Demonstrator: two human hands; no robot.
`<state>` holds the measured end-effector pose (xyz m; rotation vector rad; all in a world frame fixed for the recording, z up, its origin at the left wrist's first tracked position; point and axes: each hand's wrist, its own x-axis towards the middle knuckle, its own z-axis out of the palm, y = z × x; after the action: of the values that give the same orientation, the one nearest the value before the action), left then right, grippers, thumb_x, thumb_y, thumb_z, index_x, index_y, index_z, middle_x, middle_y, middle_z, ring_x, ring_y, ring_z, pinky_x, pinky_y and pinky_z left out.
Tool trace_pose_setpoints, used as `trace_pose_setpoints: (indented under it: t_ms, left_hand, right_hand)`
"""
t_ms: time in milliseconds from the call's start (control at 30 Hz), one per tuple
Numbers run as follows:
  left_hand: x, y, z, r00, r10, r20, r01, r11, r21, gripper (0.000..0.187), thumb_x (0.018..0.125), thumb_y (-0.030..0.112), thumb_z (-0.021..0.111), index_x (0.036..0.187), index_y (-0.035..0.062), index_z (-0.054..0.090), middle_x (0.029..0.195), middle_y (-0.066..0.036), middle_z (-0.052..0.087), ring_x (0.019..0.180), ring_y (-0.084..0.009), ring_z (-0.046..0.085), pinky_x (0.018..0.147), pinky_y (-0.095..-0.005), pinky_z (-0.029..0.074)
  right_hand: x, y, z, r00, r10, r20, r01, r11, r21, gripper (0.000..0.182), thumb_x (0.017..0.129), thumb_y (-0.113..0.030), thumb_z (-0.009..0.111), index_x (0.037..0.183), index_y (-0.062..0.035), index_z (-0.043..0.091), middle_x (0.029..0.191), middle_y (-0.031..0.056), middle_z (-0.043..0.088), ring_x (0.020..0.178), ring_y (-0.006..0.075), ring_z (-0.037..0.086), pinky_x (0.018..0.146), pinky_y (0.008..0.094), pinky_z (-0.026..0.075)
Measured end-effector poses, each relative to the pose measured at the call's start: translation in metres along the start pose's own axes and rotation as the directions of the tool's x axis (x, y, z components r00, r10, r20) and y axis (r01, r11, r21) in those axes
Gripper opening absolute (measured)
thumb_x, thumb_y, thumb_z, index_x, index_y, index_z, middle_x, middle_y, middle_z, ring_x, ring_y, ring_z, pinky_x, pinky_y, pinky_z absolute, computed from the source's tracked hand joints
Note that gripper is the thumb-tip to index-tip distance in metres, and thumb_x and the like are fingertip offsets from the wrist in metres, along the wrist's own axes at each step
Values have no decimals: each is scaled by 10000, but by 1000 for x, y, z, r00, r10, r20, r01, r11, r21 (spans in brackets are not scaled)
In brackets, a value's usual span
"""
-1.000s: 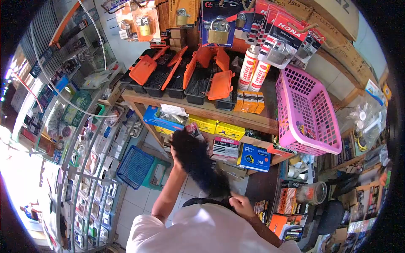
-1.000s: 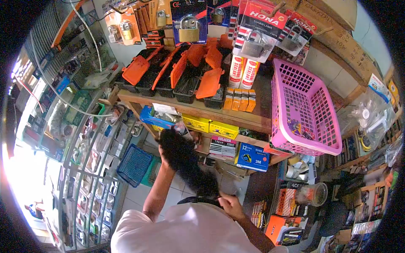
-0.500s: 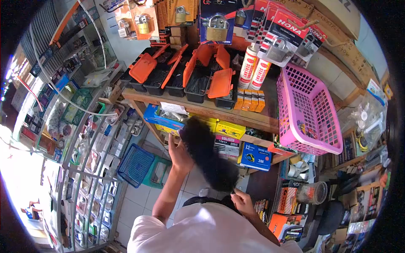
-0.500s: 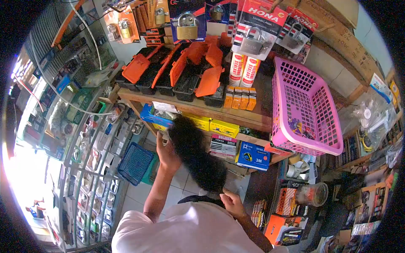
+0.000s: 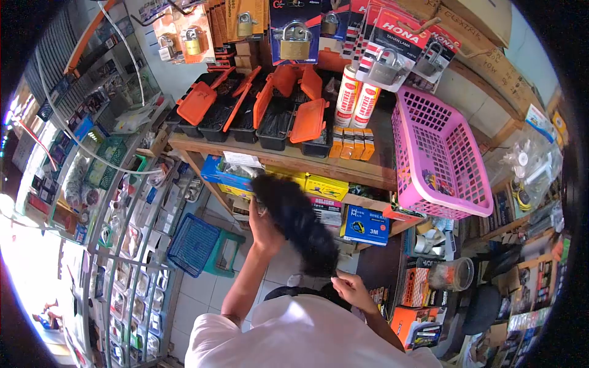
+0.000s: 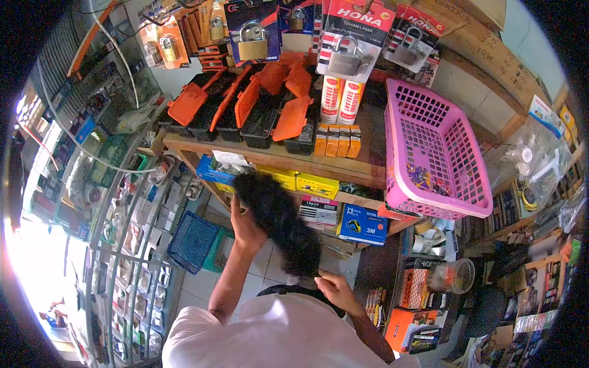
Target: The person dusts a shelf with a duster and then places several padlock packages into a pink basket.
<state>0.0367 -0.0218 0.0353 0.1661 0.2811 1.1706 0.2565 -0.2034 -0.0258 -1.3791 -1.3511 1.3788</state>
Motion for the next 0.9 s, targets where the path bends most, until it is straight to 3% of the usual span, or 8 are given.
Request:
trace_pose_setpoints:
  t_ms: [100,133,233,300,333,533,600,900]
  left_hand:
    - [10,-2,-8,988,147,48,-148,989,3,717,948,623,319,1400,83,455,1376,-111,518,1255,-287,497,1100,-429,343]
    - [-2,2,-5,995,-75,66,73,997,37,723,943,629,330,1393,78,460,1355,-95,535,1253,-279,499,1105,-419,339]
    - [4,-1,-17,997,-72,-2,72,997,43,749,934,646,330,1408,78,445,1368,-95,527,1255,-281,498,1108,-436,332]
    - [8,-4,-16,990,139,19,-140,987,79,764,924,661,337,1399,73,456,1373,-93,527,1265,-283,490,1093,-453,347]
    - [-2,0,-11,998,-66,25,64,996,66,731,934,643,338,1390,87,469,1354,-88,540,1268,-271,485,1081,-443,358]
    - [4,-11,-22,993,10,116,-7,1000,-29,758,922,671,336,1378,84,484,1348,-104,551,1218,-294,523,1047,-454,391]
    - [-3,-10,-26,978,-206,-27,207,965,160,793,906,701,334,1387,87,479,1353,-98,552,1223,-293,523,1057,-467,378]
    - [-3,-16,-15,985,-174,-15,175,979,103,668,959,587,322,1416,116,442,1382,-90,520,1235,-286,512,1072,-458,379]
  right_hand:
    - [-2,2,-1,998,42,-53,-37,995,97,254,976,-200,570,801,-16,569,618,-52,477,554,33,413,484,237,331]
    - [-2,1,-1,998,44,-53,-39,994,97,254,976,-200,570,801,-16,569,618,-52,477,554,33,413,484,237,331]
    - [-1,-7,-3,997,65,51,-67,997,39,247,974,-200,574,808,-16,575,618,-52,474,557,31,417,488,234,337]
    - [0,-8,-2,997,36,-61,-34,999,20,263,977,-211,571,808,-10,573,625,-51,475,558,32,423,490,234,343]
    - [1,-11,-2,997,37,-64,-36,999,22,263,977,-211,571,808,-10,573,625,-51,475,558,32,423,490,234,343]
    - [11,-13,-14,996,61,-63,-59,997,47,284,982,-224,561,800,-5,567,615,-52,460,553,31,420,490,233,340]
    - [14,-20,-15,997,72,-14,-70,991,111,295,980,-226,565,775,-13,561,595,-53,447,540,31,409,480,237,329]
    - [22,-2,-35,998,-13,-59,7,995,-95,295,972,-232,574,759,-30,541,593,-51,453,530,35,408,474,228,322]
